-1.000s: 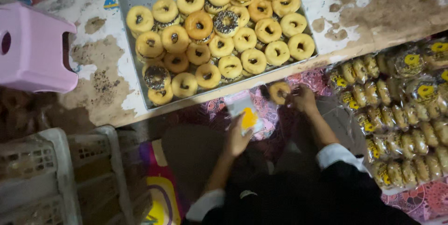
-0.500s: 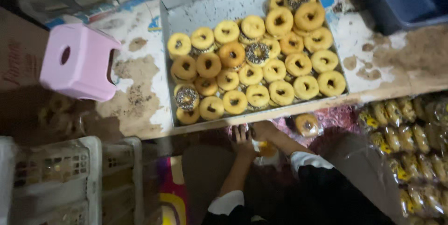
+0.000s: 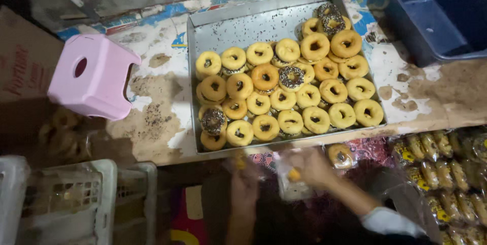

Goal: The person picks donuts from a metal tray and places them into small plastic bags. They then seal the bags and set them aside on the table. The process is repeated for multiple donuts.

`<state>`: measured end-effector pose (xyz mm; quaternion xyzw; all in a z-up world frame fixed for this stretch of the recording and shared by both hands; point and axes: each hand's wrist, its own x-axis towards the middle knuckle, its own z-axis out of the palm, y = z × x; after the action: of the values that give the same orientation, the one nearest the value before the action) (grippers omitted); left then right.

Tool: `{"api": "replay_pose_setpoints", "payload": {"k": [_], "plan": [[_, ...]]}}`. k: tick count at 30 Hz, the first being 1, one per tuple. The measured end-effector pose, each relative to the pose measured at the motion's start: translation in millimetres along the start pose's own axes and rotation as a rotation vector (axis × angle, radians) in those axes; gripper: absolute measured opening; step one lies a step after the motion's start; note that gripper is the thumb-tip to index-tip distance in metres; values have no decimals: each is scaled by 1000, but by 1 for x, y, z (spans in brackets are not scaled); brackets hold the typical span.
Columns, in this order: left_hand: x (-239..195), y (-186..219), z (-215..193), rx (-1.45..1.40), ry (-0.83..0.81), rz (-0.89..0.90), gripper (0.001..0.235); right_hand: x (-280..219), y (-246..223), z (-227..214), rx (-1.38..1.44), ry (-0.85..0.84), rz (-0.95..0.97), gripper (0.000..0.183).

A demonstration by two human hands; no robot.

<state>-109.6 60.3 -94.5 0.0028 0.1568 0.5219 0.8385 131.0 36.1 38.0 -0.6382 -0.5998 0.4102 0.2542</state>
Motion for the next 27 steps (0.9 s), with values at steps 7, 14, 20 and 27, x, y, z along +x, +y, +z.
{"api": "replay_pose_setpoints", "payload": {"k": [7, 14, 20, 27], "plan": [[38, -5, 87, 280, 185, 108, 61, 123, -40, -99, -234, 683, 85, 109], [9, -25, 160, 203, 487, -8, 69, -64, -44, -18, 528, 558, -344, 123], [-43, -77, 201, 455, 315, -35, 49, -83, -58, 6, 6, 735, -232, 120], [-42, -87, 165, 294, 299, -201, 44, -116, -81, -24, -448, 753, -413, 93]]}}
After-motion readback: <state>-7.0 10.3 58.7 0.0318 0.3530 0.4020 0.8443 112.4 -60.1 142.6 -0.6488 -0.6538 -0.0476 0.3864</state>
